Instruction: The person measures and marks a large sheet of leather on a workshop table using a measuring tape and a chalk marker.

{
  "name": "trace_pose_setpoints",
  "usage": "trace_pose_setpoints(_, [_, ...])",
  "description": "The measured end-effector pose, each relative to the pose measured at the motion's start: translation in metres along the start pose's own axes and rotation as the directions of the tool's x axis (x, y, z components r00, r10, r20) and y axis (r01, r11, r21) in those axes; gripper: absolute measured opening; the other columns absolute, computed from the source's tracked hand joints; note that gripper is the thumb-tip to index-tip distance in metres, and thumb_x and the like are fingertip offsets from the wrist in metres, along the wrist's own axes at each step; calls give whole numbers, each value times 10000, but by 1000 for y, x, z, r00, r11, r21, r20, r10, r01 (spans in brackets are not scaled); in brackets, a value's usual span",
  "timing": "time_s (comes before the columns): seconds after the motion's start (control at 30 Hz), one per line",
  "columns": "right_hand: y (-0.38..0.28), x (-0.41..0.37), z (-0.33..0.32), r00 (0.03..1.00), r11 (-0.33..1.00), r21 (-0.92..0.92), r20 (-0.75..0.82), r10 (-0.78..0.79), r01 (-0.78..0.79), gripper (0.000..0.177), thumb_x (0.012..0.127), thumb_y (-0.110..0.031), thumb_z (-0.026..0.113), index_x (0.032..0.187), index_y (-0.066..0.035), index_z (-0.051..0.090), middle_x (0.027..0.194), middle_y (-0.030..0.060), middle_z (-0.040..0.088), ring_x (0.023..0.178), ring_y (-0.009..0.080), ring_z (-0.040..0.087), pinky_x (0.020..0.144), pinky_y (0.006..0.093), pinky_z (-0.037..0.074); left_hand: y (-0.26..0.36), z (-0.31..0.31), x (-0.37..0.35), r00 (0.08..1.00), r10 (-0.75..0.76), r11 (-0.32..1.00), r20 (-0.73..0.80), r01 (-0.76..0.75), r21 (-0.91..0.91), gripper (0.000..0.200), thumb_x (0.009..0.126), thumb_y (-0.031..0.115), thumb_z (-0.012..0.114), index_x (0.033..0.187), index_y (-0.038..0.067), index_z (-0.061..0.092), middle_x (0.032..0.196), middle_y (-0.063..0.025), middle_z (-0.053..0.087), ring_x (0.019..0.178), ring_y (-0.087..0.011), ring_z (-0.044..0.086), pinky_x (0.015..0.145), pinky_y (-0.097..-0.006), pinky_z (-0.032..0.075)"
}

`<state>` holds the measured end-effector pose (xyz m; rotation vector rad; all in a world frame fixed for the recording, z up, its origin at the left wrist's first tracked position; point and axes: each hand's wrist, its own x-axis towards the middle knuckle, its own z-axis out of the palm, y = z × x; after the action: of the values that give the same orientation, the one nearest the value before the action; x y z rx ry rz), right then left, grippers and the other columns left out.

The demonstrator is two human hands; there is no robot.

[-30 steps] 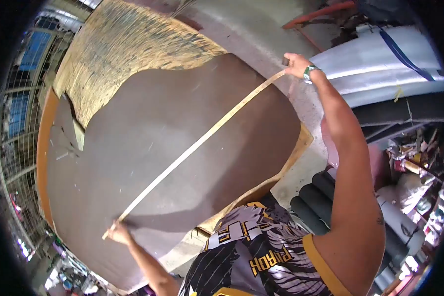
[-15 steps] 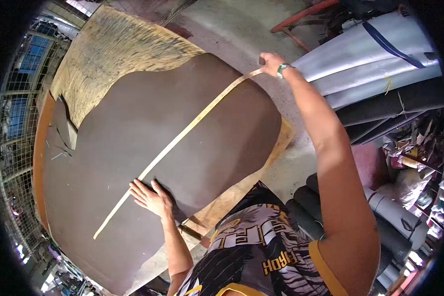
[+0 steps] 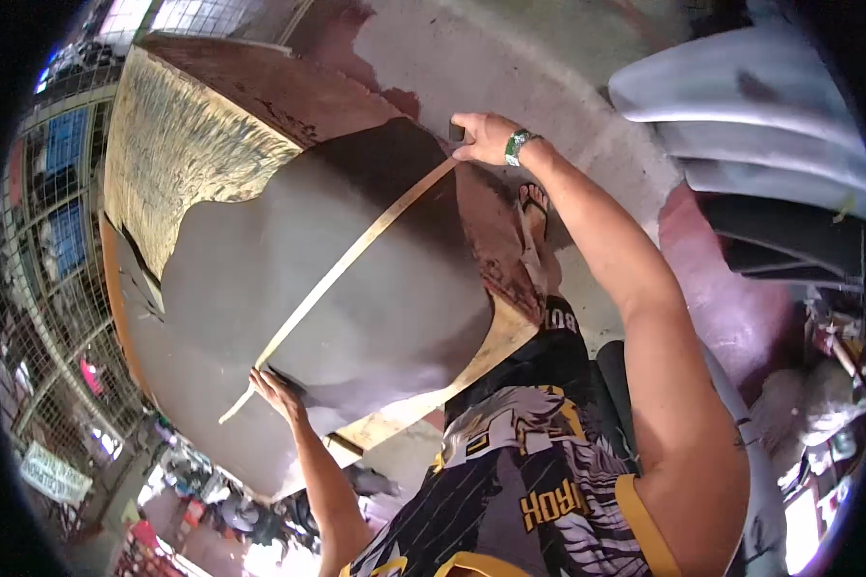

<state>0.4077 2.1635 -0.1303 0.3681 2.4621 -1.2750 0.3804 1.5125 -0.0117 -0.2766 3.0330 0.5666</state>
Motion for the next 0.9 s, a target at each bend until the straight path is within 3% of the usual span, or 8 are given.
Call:
trace_pose_setpoints(0.1, [15, 10, 2, 998, 991, 129, 58, 17, -25, 532, 814, -258, 723, 1251, -23, 529, 1069, 191, 682, 1018, 341, 649, 849, 420, 502, 27, 7, -1, 998, -68, 987, -7, 68, 148, 671, 1031, 485, 313, 1500, 6, 286, 1584, -211, 185, 1477, -327, 145, 1197, -394, 122])
trace_pose_setpoints(0.23, [25, 21, 2, 991, 989, 146, 131, -3, -17, 539, 806, -247, 724, 1255, -17, 535, 1076, 199, 680, 1018, 343, 647, 855, 424, 502, 39, 15, 3, 985, -173, 985, -30, 173, 5, 684, 1029, 483, 353, 1498, -9, 280, 1580, -209, 197, 1475, -328, 154, 1194, -386, 131])
trace_pose_setpoints(0.33, [34, 24, 7, 998, 990, 137, 51, -35, 27, 517, 810, -248, 721, 1242, -23, 547, 1065, 194, 685, 1009, 345, 649, 858, 427, 503, 45, 13, 7, 954, -297, 932, 30, 296, -210, 741, 1010, 534, 379, 1513, 8, 243, 1577, -174, 226, 1449, -299, 235, 1164, -372, 214])
trace_pose_setpoints(0.43, [42, 27, 7, 990, 988, 153, 138, -27, 6, 506, 811, -245, 719, 1238, -30, 551, 1039, 193, 691, 990, 349, 654, 851, 429, 508, 44, 15, 11, 940, -340, 903, 26, 334, -271, 716, 1008, 531, 394, 1511, 41, 252, 1530, -146, 309, 1386, -280, 330, 1122, -366, 280])
trace_pose_setpoints(0.57, [46, 25, 13, 988, 990, 141, 154, -15, -7, 483, 810, -242, 720, 1213, -30, 558, 1014, 192, 697, 973, 338, 664, 825, 425, 516, 42, 21, 13, 915, -403, 868, 2, 383, -314, 675, 986, 542, 447, 1476, 96, 319, 1396, -108, 429, 1244, -235, 436, 1046, -355, 353])
trace_pose_setpoints(0.67, [44, 20, 9, 977, 983, 178, 213, 4, -43, 482, 807, -251, 726, 1206, -34, 563, 1010, 194, 698, 973, 326, 668, 815, 422, 519, 42, 13, 16, 911, -400, 893, 101, 412, -183, 701, 977, 538, 473, 1472, 68, 315, 1405, -121, 427, 1256, -240, 434, 1045, -350, 356])
trace_pose_setpoints(0.77, [46, 18, 11, 974, 972, 229, 227, -8, -46, 509, 804, -268, 733, 1223, -36, 558, 1006, 194, 699, 960, 316, 671, 807, 421, 517, 47, 19, 10, 930, -367, 907, 4, 359, -220, 734, 967, 533, 504, 1476, 43, 301, 1358, -128, 454, 1189, -234, 465, 1000, -343, 383])
trace_pose_setpoints(0.9, [42, 12, 22, 982, 940, 341, 176, -67, 3, 615, 808, -289, 738, 1297, 1, 504, 985, 185, 703, 905, 288, 676, 785, 405, 514, 45, 12, 10, 933, -355, 910, 66, 360, -205, 771, 960, 530, 525, 1488, 26, 276, 1284, -114, 485, 1072, -212, 489, 912, -333, 418])
